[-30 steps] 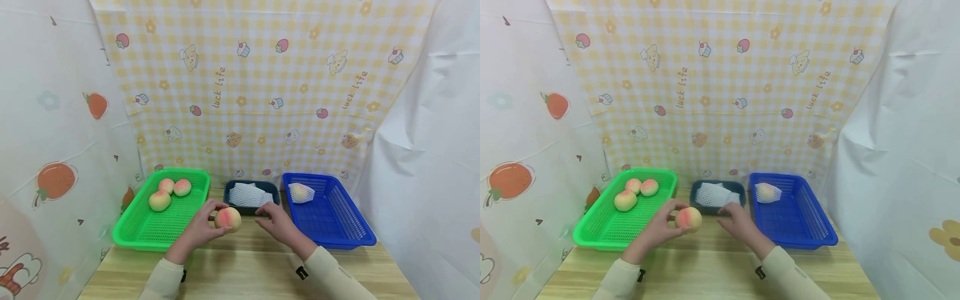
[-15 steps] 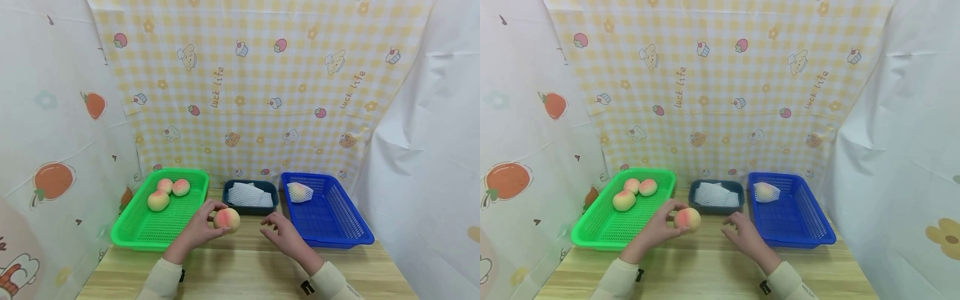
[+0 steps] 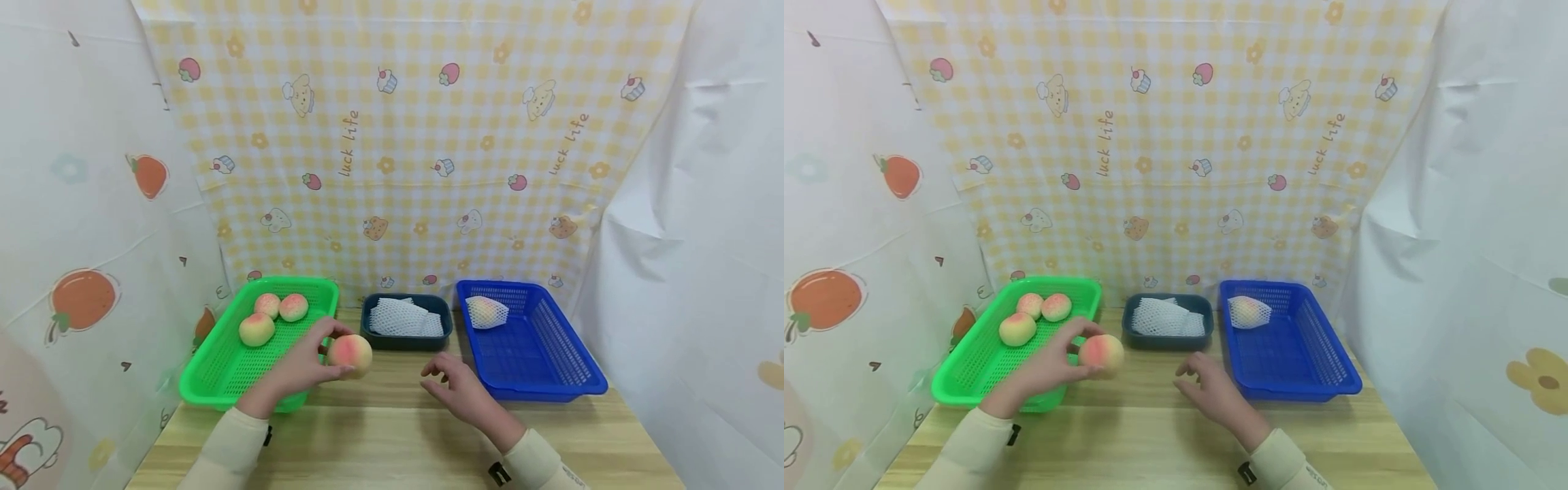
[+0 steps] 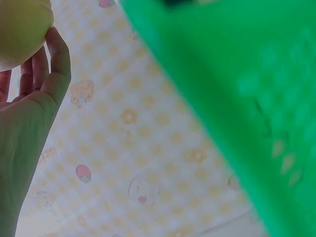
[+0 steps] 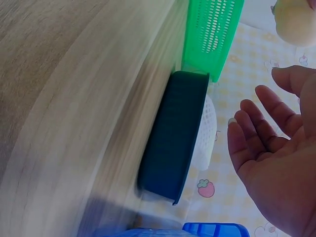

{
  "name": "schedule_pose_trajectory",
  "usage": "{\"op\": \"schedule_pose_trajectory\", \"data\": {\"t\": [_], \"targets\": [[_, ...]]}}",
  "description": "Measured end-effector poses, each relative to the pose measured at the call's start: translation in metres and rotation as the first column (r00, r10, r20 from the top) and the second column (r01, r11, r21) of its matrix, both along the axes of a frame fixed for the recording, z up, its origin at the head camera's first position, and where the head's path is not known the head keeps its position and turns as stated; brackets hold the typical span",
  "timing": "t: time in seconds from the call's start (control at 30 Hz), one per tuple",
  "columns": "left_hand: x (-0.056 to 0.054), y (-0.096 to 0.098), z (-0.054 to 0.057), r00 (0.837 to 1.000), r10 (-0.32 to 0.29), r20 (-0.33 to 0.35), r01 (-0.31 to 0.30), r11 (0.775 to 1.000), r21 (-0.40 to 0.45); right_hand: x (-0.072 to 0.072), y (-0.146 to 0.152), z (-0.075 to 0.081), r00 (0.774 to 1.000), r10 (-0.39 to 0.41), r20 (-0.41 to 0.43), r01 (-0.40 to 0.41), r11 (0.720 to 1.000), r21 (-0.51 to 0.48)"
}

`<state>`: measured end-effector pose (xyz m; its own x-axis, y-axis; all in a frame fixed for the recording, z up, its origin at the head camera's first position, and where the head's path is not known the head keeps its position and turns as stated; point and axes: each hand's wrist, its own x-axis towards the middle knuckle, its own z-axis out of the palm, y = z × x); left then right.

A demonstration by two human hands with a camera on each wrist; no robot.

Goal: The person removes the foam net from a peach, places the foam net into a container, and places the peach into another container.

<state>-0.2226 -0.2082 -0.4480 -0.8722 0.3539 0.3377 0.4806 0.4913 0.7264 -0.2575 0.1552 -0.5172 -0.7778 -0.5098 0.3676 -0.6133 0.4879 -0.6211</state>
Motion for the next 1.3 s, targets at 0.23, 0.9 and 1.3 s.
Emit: {"op": "schedule_pose_trajectory", "data": {"t": [0.23,0.9,1.3], "targets": [[-0.011,-0.036,0.023,0.998,0.034,-0.058,-0.038,0.997,-0.070,0.001,0.002,0.003,1.000,0.000,-0.025,0.000,1.000,-0.007],[-0.071,-0.114,0.033,0.975,0.220,0.026,-0.216,0.970,-0.109,0.003,0.014,0.001,0.997,-0.016,0.069,0.015,1.000,0.010],[-0.089,-0.135,0.036,0.963,0.271,-0.005,-0.267,0.943,-0.197,0.006,0.017,-0.005,0.994,-0.012,0.105,0.011,1.000,0.013]]}}
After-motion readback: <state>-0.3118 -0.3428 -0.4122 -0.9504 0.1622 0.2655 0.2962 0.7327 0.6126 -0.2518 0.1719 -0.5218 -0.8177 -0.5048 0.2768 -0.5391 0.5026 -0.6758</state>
